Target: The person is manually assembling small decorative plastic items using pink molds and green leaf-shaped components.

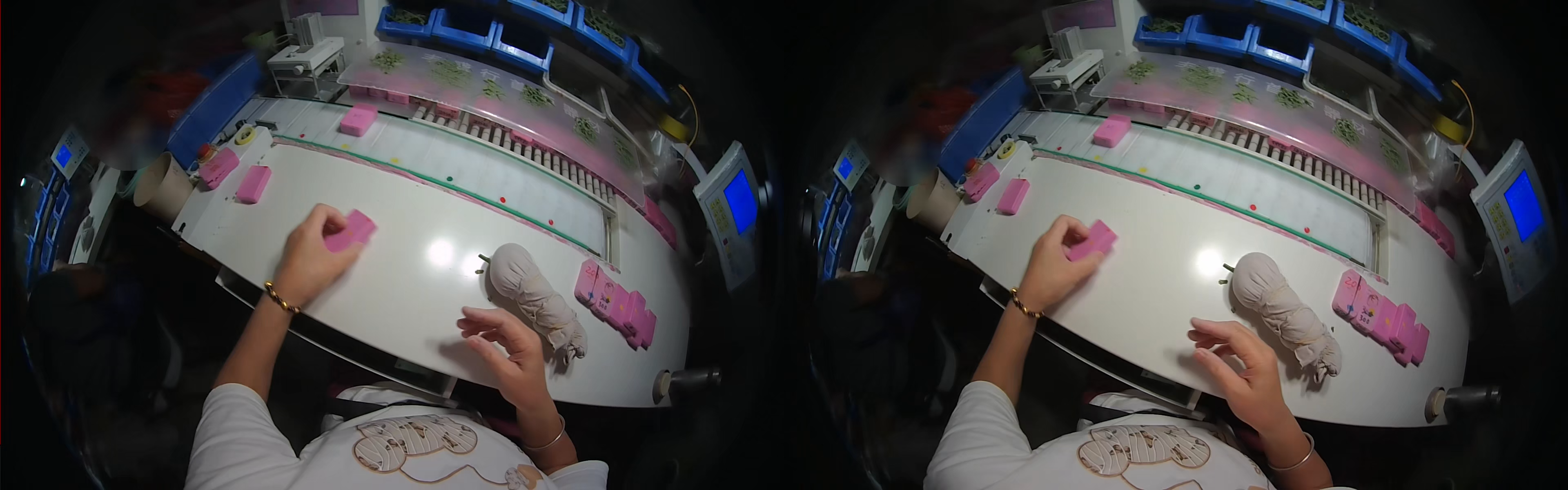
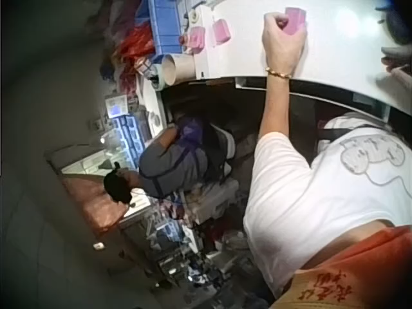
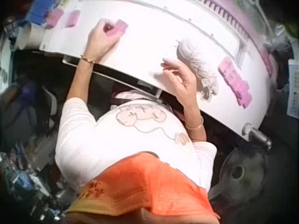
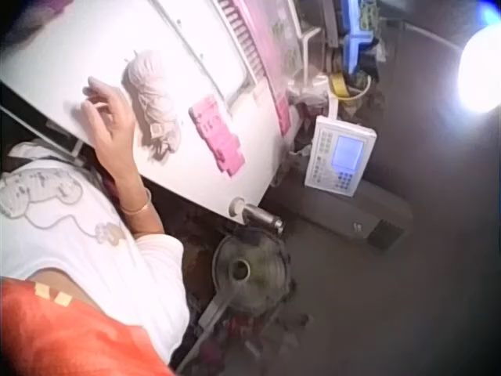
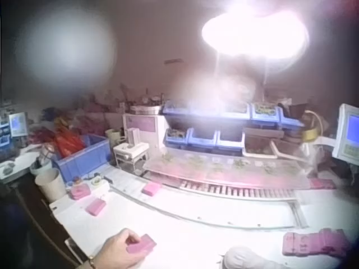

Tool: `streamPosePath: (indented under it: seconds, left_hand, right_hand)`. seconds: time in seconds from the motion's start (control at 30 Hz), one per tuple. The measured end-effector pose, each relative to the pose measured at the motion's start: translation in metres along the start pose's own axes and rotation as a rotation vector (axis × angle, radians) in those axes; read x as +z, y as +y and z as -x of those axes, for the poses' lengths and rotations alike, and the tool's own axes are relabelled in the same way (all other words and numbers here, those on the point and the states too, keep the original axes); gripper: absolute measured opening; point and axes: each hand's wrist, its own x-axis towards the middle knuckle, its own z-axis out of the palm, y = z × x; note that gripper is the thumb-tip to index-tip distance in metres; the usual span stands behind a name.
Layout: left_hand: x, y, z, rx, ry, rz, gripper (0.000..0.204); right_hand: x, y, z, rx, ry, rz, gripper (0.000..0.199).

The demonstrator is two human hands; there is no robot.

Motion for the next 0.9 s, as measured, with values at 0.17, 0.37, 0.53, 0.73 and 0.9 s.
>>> streamPosePath:
  seconds: [0.17, 0.37, 0.53, 0.73, 0.9]
  left_hand:
    - [0.056, 0.064, 0.026, 0.161, -0.140, 0.395, 0.061]
    - [0.093, 0.073, 0.047, 0.304, -0.164, 0.324, 0.031]
    - [0.088, 0.079, 0.053, 0.472, -0.201, 0.178, 0.040]
    - [0.089, 0.068, 0.051, 0.390, -0.266, 0.376, 0.041]
    - [0.084, 0.074, 0.047, 0.272, -0.376, 0.479, 0.045]
  right_hand:
    - [0.003, 0.011, 0.002, 0.071, -0.001, -0.072, 0.023]
    - [0.000, 0.026, 0.001, 0.227, 0.120, -0.268, 0.015]
    - [-0.005, 0.020, -0.011, 0.457, 0.080, -0.427, 0.030]
    - [0.003, 0.023, -0.016, 0.310, 0.066, -0.404, 0.031]
    - [-0.001, 0.029, -0.009, 0.225, 0.050, -0.274, 0.030]
